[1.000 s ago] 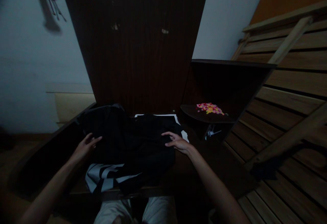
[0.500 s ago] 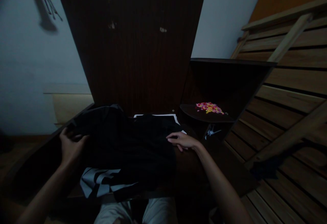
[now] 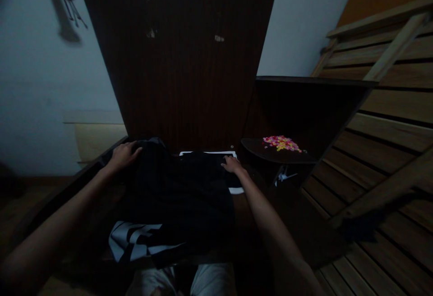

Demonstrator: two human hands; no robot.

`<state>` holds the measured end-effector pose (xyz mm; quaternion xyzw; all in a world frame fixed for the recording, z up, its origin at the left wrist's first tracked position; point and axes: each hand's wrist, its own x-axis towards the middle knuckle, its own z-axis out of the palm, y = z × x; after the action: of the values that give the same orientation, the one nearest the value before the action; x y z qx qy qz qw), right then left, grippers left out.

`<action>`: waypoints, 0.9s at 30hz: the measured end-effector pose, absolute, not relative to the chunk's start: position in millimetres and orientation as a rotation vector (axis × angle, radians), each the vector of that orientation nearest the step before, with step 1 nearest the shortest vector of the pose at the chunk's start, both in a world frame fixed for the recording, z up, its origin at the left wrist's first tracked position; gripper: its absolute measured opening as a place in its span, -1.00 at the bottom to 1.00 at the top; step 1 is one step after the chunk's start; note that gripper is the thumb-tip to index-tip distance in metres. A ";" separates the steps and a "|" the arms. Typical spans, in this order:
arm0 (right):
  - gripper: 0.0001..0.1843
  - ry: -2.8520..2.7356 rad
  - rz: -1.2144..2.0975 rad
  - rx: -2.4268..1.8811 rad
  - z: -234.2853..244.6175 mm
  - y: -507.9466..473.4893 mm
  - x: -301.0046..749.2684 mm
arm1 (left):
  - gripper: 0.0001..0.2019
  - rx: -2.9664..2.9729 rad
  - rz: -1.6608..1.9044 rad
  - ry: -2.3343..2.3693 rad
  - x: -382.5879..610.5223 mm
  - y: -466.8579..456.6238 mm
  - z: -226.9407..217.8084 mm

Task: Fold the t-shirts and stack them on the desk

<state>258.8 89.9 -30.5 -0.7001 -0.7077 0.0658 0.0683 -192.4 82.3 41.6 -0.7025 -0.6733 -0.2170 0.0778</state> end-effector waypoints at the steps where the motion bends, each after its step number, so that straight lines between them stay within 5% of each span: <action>1: -0.51 -2.122 0.188 -2.119 -32.2 92.3 258.6 | -0.49 -2.118 -0.614 -2.027 -195.0 86.2 44.3; 8: -0.77 -2.052 0.183 -2.143 -30.2 105.6 264.6 | -0.54 -2.173 -0.738 -2.280 -210.8 99.9 66.7; 19: -0.63 -1.707 0.008 -2.110 -1.0 106.0 302.4 | -0.72 -2.042 -1.145 -2.173 -213.9 116.1 103.1; 27: -0.63 -1.698 -0.046 -2.281 -6.3 103.5 280.9 | -0.73 -2.024 -0.855 -1.978 -186.4 122.2 72.1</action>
<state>280.9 103.5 -6.3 -0.7932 -0.5904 -0.0159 0.1485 -186.4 122.2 72.1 -0.6816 -0.6662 -0.2880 0.0926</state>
